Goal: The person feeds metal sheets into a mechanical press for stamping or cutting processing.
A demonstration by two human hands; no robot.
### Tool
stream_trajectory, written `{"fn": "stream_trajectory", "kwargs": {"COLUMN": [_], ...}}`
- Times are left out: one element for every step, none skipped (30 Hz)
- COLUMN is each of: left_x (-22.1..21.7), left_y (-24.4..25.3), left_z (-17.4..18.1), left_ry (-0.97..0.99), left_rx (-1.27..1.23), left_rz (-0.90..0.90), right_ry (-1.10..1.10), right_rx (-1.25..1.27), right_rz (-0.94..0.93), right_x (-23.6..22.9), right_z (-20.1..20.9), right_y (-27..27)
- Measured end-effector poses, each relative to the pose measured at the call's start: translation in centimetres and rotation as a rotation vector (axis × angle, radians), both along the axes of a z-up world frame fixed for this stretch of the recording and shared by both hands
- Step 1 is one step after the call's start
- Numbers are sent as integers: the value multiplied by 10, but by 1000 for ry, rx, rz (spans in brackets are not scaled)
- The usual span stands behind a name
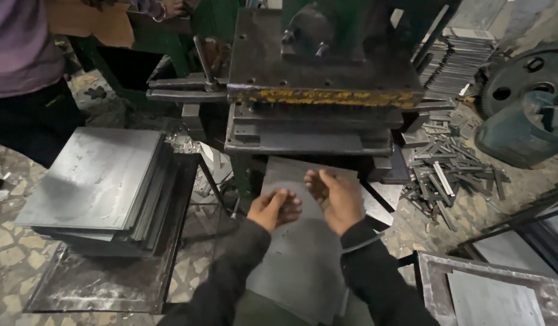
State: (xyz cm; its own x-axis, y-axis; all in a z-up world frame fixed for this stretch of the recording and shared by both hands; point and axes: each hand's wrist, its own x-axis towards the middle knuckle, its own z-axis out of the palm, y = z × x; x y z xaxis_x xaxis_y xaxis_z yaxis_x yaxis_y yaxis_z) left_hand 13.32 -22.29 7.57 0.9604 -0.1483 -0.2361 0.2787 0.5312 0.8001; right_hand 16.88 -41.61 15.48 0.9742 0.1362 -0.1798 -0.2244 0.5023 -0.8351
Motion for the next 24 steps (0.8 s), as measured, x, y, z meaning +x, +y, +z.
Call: {"fn": "stream_trajectory", "kwargs": {"left_x": [-10,-16,-15,-15,-15,-13,-12,-15,-20,-22,-23,-31,-38,-44,-47,-55,-63,-68,-74,-79,-83,-86,-88,-90], "left_y": [0,1,3,6,8,8,8,5,5,6,7,9,11,15,27,40,53,68,83,96,96,96,96,94], "left_z": [-18,-31,-39,-47,-55,-57,-59,-64,-61,-57,-53,-39,-24,-9,-17,-26,-35,-45,-54,-63,-60,-56,-53,-64], "left_ry": [53,103,101,94,87,85,163,250,257,121,-15,-14,49,108,106,131,157,163,146,129,133,169,205,207], "left_rx": [-44,-87,-85,-106,-126,-125,-104,-87,-89,-148,-207,-210,-173,-137,-139,-130,-118,-117,-123,-130,-128,-29,70,71], "left_rz": [20,37,36,90,144,146,164,182,185,128,72,70,139,211,212,371,529,533,578,620,621,605,587,587], "right_ry": [54,105,104,100,96,94,103,119,125,141,157,157,90,19,16,31,46,52,199,346,350,457,564,566], "right_rx": [-8,-13,-12,6,24,25,30,30,27,41,54,52,42,33,31,7,-17,-17,-66,-116,-117,-186,-255,-256], "right_rz": [4,5,4,5,5,8,32,57,60,32,4,2,-44,-86,-84,-49,-15,-12,-112,-214,-213,-263,-311,-311], "right_x": [-4,-6,2,9,15,39,63,83,81,81,81,57,33,11,-18,-51,-83,-108,-133,-158,-175,-191,-207,-215], "right_z": [-5,-5,-4,-2,0,-3,-7,-13,-7,-1,6,17,28,40,34,25,16,-3,-21,-39,-69,-100,-130,-126], "right_y": [0,-1,0,0,1,2,3,2,6,8,10,13,16,20,14,8,3,4,4,4,1,-1,-3,1]}}
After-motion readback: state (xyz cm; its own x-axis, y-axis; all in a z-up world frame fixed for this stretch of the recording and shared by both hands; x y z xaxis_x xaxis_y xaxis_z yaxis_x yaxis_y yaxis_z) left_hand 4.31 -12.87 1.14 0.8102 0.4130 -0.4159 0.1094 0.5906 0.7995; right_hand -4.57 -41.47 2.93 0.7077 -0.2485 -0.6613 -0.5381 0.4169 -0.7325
